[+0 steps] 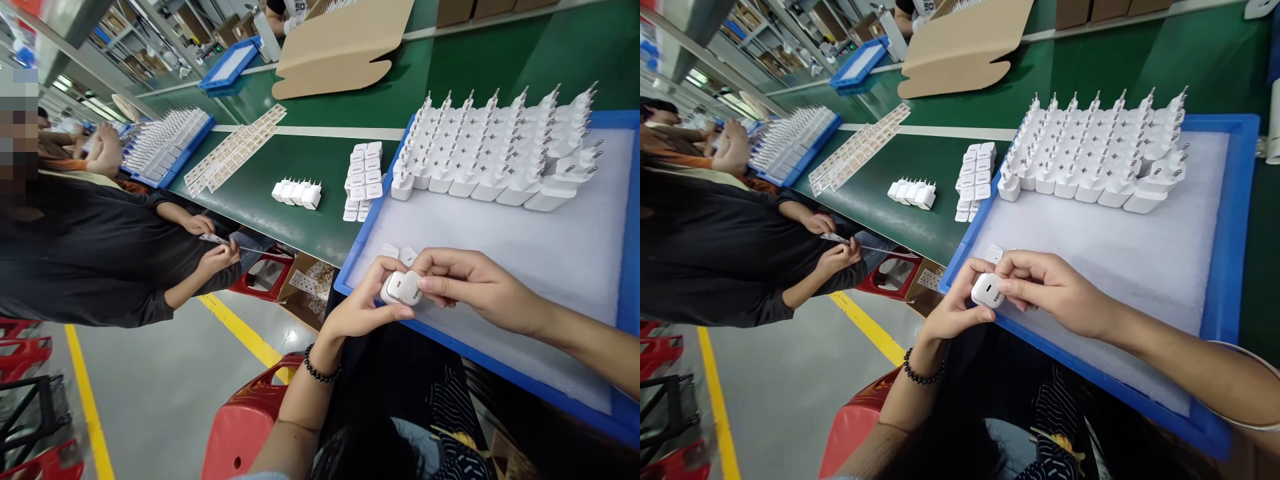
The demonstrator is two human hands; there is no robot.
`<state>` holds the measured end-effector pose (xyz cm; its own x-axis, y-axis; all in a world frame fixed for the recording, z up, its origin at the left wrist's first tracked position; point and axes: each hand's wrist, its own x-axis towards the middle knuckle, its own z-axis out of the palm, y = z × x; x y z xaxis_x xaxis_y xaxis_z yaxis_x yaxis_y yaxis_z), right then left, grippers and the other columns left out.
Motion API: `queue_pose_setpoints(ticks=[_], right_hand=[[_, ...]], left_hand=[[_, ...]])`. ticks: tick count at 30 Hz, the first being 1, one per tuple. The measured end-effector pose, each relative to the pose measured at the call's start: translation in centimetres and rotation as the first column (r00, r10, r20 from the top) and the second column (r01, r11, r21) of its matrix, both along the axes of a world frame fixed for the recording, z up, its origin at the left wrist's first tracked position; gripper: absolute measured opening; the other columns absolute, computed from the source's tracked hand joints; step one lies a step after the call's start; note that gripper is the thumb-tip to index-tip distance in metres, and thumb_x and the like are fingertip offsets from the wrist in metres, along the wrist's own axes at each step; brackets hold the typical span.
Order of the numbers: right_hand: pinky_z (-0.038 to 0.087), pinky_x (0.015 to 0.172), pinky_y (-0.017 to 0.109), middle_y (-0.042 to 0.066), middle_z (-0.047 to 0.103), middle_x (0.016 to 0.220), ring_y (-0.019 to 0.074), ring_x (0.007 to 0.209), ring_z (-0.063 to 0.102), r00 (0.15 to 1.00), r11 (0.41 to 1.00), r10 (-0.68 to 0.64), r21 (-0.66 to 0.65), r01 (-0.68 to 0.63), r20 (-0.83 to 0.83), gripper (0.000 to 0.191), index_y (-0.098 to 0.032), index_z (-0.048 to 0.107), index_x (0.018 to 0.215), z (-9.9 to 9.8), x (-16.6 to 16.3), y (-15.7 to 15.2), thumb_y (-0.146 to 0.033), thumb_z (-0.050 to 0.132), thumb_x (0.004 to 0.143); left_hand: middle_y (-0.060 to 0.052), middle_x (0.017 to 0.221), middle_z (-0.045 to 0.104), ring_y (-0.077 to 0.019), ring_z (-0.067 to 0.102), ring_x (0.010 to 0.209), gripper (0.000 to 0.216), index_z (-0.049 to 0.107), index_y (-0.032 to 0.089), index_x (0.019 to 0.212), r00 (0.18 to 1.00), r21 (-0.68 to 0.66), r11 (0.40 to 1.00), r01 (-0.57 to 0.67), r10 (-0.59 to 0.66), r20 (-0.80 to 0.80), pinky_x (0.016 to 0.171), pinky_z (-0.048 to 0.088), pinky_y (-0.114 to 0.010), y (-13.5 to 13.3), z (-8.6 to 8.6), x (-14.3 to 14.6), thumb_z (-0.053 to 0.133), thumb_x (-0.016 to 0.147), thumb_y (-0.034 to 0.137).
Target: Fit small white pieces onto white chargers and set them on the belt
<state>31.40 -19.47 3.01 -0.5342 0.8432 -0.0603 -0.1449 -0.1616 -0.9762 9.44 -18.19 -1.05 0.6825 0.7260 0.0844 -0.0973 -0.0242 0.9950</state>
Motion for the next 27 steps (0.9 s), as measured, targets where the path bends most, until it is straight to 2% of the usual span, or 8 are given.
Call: queue_pose_setpoints(ticks=[5,15,22,27], right_hand=[[0.034,0.058,0.025,-0.005,0.054,0.066,0.0094,0.062,0.046,0.998,0.998,-0.024,0.066,0.020,0.063,0.022,-0.019,0.063,0.084,0.06,-0.18,-0.12,-0.032,0.064,0.101],[0.038,0.057,0.024,-0.004,0.055,0.065,0.0100,0.061,0.049,0.992,0.992,-0.057,0.122,0.044,0.109,0.020,-0.020,0.061,0.084,0.30,-0.42,-0.25,-0.031,0.062,0.101],[0.045,0.062,0.024,-0.001,0.068,0.074,0.0112,0.064,0.056,0.981,0.983,-0.084,0.175,0.053,0.174,0.011,-0.020,0.067,0.097,0.42,-0.31,-0.59,-0.028,0.060,0.101],[0.047,0.062,0.025,0.002,0.073,0.079,0.0125,0.065,0.059,0.969,0.981,-0.102,0.182,0.061,0.223,0.014,-0.020,0.070,0.104,0.22,-0.47,-0.53,-0.030,0.060,0.101]], left_hand=[[-0.001,0.100,0.051,-0.0155,0.049,0.089,0.050,0.049,0.023,0.114,0.999,-0.028,1.000,-0.014,0.015,0.028,0.082,0.042,-0.027,-0.06,0.05,0.15,0.082,0.086,0.047],[-0.002,0.104,0.052,-0.0178,0.050,0.094,0.050,0.051,0.023,0.114,1.000,-0.006,1.000,-0.024,0.023,-0.019,0.087,0.042,-0.029,-0.01,0.07,-0.03,0.081,0.085,0.051],[-0.002,0.103,0.051,-0.0176,0.050,0.094,0.048,0.051,0.023,0.112,1.000,-0.006,1.000,-0.025,0.025,-0.019,0.086,0.042,-0.029,-0.01,0.09,0.06,0.081,0.086,0.051],[0.000,0.100,0.050,-0.0157,0.049,0.091,0.046,0.050,0.022,0.112,1.000,-0.013,1.000,-0.023,0.023,-0.008,0.083,0.040,-0.027,-0.08,0.21,0.09,0.081,0.087,0.047]])
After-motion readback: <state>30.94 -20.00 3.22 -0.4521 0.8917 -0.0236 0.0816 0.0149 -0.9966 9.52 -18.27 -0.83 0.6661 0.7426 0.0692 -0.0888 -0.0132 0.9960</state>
